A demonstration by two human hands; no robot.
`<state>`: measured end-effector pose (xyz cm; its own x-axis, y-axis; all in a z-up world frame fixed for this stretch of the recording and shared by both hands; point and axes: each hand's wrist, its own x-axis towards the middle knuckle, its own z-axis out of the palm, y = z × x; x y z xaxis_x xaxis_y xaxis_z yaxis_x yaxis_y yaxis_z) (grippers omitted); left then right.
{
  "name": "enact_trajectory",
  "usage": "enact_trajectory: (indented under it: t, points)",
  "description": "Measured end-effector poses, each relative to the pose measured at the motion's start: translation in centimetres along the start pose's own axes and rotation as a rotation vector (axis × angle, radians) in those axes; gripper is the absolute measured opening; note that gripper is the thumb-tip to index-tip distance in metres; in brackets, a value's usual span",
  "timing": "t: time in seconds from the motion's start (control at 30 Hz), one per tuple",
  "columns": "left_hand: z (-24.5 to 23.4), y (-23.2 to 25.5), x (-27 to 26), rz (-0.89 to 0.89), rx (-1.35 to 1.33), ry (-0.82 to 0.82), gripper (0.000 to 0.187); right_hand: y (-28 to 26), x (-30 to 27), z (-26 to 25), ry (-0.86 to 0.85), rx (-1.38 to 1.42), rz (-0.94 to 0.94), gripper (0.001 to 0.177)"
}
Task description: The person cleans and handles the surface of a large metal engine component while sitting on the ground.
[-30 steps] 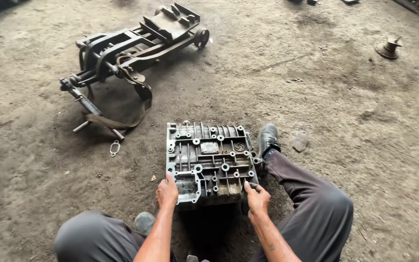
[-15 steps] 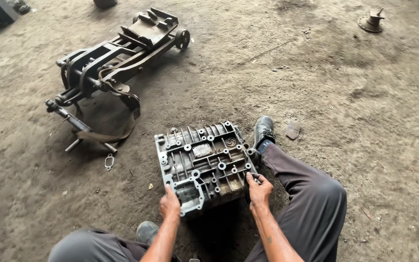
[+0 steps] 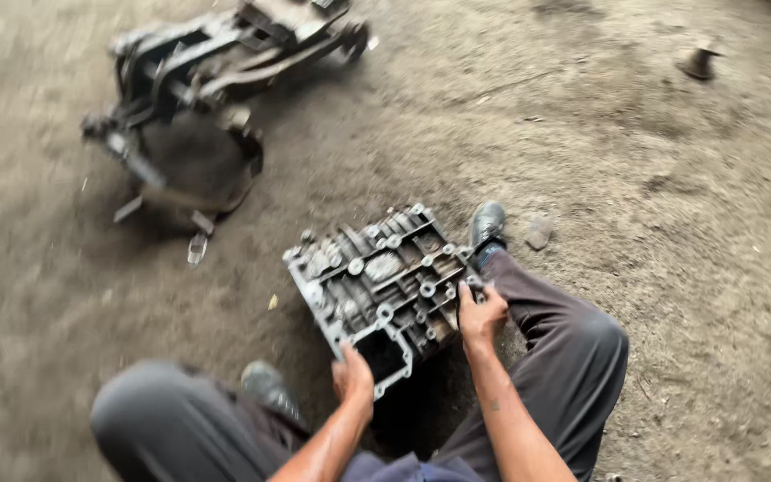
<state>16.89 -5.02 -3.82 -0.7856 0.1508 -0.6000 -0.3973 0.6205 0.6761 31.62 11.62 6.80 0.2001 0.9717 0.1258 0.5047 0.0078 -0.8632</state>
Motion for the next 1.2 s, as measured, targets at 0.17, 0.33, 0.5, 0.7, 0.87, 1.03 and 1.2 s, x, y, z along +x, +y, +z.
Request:
enact_trajectory:
  t: [0.17,0.33,0.5,0.7,0.87,1.03,1.2]
  points:
    - [-0.4,3.0,2.0,0.323,-0.119,0.293,0.074,-3.1,-5.6,0.5,-0.456,0.393,-0.153,0.018]
    - [-3.2,6.0,0.4,0.748,-0.155,0.398,0.042,-4.6,-8.3,3.7,-0.761,0.407,-0.047,0.018]
    - [-6.9,8.3,-3.6,0.524,-0.147,-0.015,0.037,-6.6,-9.4,7.5,-0.912,0.454,-0.013,0.017]
    - [-8.8,9.0,-3.6,0.591,-0.157,0.018,0.030,-8.3,-10.6,9.5,-0.929,0.478,-0.003,0.017]
    - [-9.4,9.8,-1.6,0.549,-0.100,0.049,0.021,-9.1,-11.1,9.8,-0.930,0.405,-0.098,0.017]
    - [-10.6,10.7,-0.8,0.656,0.054,0.121,0.023,-8.8,-10.8,10.9,-0.915,0.265,-0.096,0.019]
    - [-10.1,9.9,-0.1,0.968,0.276,0.312,0.042,-7.9,-10.7,12.9,-0.874,0.235,-0.084,0.025]
